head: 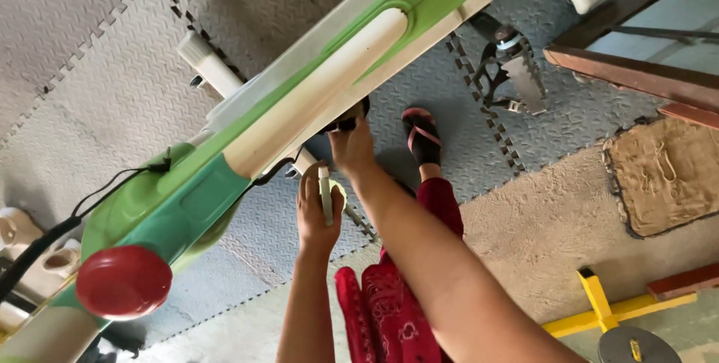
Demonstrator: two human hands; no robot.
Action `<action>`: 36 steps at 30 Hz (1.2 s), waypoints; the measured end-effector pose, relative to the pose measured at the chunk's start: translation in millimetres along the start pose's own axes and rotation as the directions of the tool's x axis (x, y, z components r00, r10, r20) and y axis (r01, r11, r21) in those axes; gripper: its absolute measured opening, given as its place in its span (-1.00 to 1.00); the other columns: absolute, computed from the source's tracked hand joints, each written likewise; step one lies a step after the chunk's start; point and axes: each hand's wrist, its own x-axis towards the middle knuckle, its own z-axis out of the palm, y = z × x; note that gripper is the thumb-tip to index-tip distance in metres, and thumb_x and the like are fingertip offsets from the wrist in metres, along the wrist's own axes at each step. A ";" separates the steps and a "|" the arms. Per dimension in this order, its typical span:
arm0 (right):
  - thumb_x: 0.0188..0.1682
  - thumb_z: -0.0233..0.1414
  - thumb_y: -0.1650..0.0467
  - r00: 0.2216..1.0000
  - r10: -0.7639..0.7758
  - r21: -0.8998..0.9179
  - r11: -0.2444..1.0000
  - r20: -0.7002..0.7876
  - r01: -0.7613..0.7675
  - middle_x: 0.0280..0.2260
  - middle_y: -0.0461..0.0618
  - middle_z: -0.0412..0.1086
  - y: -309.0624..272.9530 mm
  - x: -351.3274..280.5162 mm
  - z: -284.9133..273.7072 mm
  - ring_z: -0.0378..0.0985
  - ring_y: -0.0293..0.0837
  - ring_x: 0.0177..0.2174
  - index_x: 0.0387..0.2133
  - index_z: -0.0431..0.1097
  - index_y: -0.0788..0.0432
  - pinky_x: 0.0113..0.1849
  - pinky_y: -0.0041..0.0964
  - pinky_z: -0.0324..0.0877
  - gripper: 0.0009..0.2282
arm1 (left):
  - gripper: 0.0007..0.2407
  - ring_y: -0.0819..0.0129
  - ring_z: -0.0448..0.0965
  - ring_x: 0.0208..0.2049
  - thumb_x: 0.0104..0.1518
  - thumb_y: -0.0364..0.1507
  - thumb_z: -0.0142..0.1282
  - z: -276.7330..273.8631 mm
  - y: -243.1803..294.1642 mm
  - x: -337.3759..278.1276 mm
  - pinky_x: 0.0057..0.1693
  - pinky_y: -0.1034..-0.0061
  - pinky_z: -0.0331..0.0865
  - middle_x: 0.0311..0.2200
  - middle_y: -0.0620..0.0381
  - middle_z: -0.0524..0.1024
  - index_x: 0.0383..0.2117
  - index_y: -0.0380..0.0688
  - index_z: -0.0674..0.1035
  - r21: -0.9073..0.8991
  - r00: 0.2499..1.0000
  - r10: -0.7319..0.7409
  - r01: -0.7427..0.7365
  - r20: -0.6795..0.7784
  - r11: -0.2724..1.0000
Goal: The recorder is cleaning and wiping down various pieces of cardio gym equipment using a cloth and a spray bottle.
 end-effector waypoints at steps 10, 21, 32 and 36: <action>0.14 -0.26 0.33 0.965 -0.245 0.045 0.969 0.092 0.242 -0.10 0.16 0.44 -204.7 49.9 93.7 0.56 -0.01 -0.11 0.06 0.28 0.26 0.01 -0.03 0.51 -0.66 | -0.57 -0.15 0.48 0.08 0.18 -0.52 0.08 -0.4 6.8 -11.5 0.15 0.16 0.41 0.07 -0.17 0.44 0.21 -0.22 0.35 -0.126 0.999 -0.047 0.050 0.024 0.991; 0.22 -0.07 0.19 0.993 -0.043 -0.325 0.946 -0.108 0.006 -0.16 0.06 0.39 -22.4 22.9 -21.8 0.42 -0.09 -0.23 0.22 0.23 0.19 -0.16 -0.18 0.36 -0.59 | -0.56 -0.15 0.47 0.14 0.15 -0.51 0.19 -3.1 35.0 24.5 0.21 0.12 0.39 0.18 -0.14 0.41 0.18 -0.22 0.37 -0.055 0.991 0.136 -0.135 0.009 0.989; 0.16 -0.11 0.22 0.989 0.121 -0.552 0.821 -0.080 -0.145 -0.02 0.08 0.43 -135.2 -117.4 55.9 0.46 0.04 0.00 0.07 0.24 0.14 0.10 -0.09 0.33 -0.68 | -0.51 -0.23 0.42 0.15 0.10 -0.50 0.20 -3.9 28.7 10.9 0.25 0.10 0.31 0.14 -0.22 0.42 0.21 -0.25 0.36 0.003 0.976 0.214 -0.214 0.040 0.977; 0.18 -0.05 0.21 0.947 0.164 -0.715 0.693 0.278 0.090 -0.14 -0.06 0.49 -187.2 -162.0 65.6 0.47 -0.18 -0.12 -0.05 0.42 0.29 -0.04 -0.22 0.32 -0.65 | -0.48 -0.21 0.42 0.09 0.02 -0.45 0.25 -1.4 68.7 16.4 0.20 0.10 0.31 0.08 -0.20 0.46 0.16 -0.26 0.40 0.029 0.957 0.233 -0.241 0.170 0.970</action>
